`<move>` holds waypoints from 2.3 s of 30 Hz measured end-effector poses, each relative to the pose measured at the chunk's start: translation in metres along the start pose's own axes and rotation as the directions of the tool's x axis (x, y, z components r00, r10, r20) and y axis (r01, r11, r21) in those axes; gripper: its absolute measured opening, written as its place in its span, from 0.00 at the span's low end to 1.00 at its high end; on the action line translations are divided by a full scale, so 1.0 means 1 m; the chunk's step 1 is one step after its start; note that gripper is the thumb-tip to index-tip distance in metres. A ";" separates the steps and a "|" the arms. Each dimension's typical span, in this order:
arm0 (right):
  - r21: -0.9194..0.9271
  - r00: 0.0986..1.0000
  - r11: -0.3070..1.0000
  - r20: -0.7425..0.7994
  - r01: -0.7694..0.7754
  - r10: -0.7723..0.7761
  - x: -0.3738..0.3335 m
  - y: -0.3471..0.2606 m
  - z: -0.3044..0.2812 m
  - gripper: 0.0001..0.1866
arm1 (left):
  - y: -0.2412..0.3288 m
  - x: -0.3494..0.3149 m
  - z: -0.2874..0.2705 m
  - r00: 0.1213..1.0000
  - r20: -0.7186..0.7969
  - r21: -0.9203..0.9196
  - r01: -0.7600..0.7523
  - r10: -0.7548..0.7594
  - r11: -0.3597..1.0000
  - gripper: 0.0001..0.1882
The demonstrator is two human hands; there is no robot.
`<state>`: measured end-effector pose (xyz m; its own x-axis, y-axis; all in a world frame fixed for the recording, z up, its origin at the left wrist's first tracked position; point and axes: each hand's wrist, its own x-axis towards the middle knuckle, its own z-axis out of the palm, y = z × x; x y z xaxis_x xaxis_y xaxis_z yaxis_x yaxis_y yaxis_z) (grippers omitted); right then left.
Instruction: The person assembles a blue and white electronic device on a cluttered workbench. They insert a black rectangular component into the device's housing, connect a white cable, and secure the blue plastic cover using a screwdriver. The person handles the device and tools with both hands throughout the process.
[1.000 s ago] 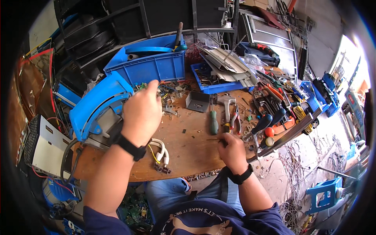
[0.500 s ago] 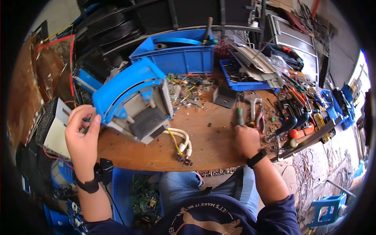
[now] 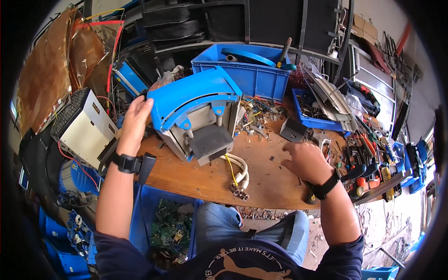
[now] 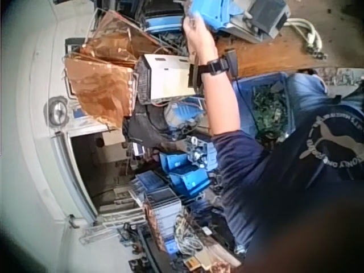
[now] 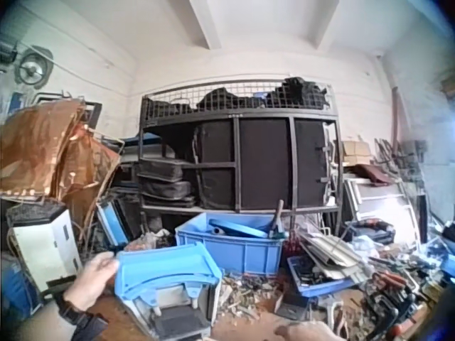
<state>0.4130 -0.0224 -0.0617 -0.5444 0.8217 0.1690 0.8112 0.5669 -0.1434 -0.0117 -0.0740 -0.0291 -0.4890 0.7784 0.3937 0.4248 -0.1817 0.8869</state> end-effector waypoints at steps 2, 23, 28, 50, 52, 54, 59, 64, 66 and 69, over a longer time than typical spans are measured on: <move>0.128 0.990 0.985 -0.098 0.118 -0.105 0.025 -0.018 -0.009 0.20 | -0.004 0.003 0.006 0.995 0.095 -0.085 -0.029 0.037 0.996 0.37; 0.408 0.975 0.913 -0.205 0.009 0.082 0.158 -0.079 -0.012 0.29 | -0.012 -0.004 0.031 0.998 0.033 -0.338 0.064 -0.056 0.939 0.32; 0.516 0.961 0.855 -0.257 0.046 0.103 0.120 -0.067 -0.001 0.24 | -0.005 -0.042 0.048 0.991 -0.082 -0.382 -0.127 0.103 0.915 0.27; 0.652 0.947 0.758 -0.239 -0.008 0.216 -0.015 -0.058 0.032 0.17 | -0.028 -0.188 0.077 0.966 -0.149 -0.366 -0.251 0.210 0.896 0.52; 0.647 0.951 0.759 -0.187 -0.070 0.247 -0.015 -0.057 0.033 0.18 | -0.031 -0.187 0.073 0.963 -0.151 -0.274 -0.256 0.222 0.927 0.54; 0.643 0.953 0.764 -0.202 -0.043 0.224 -0.014 -0.055 0.034 0.18 | -0.032 -0.189 0.070 0.965 -0.114 -0.280 -0.261 0.238 0.924 0.54; 0.774 0.972 0.633 -0.167 0.026 0.164 -0.013 -0.046 0.036 0.17 | -0.034 -0.197 0.051 0.999 -0.048 -0.583 -0.016 -0.014 0.812 0.41; 0.916 0.997 0.398 -0.067 0.048 0.036 -0.004 -0.037 0.018 0.30 | -0.043 -0.207 0.033 0.801 0.337 -0.756 0.544 -0.495 0.364 0.31; 0.896 0.993 0.428 -0.121 0.114 -0.011 0.005 -0.037 0.005 0.34 | -0.048 -0.208 0.034 0.762 0.421 -0.744 0.601 -0.492 0.292 0.30; 0.744 0.971 0.636 -0.238 0.205 -0.034 0.026 -0.046 -0.015 0.29 | -0.059 -0.204 0.045 0.769 0.476 -0.760 0.604 -0.427 0.240 0.30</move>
<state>0.3650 -0.0284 -0.0365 -0.5049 0.7644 0.4009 0.2457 0.5726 -0.7822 0.0975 -0.1954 -0.1725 -0.1941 0.9623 -0.1908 -0.7725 -0.0300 0.6343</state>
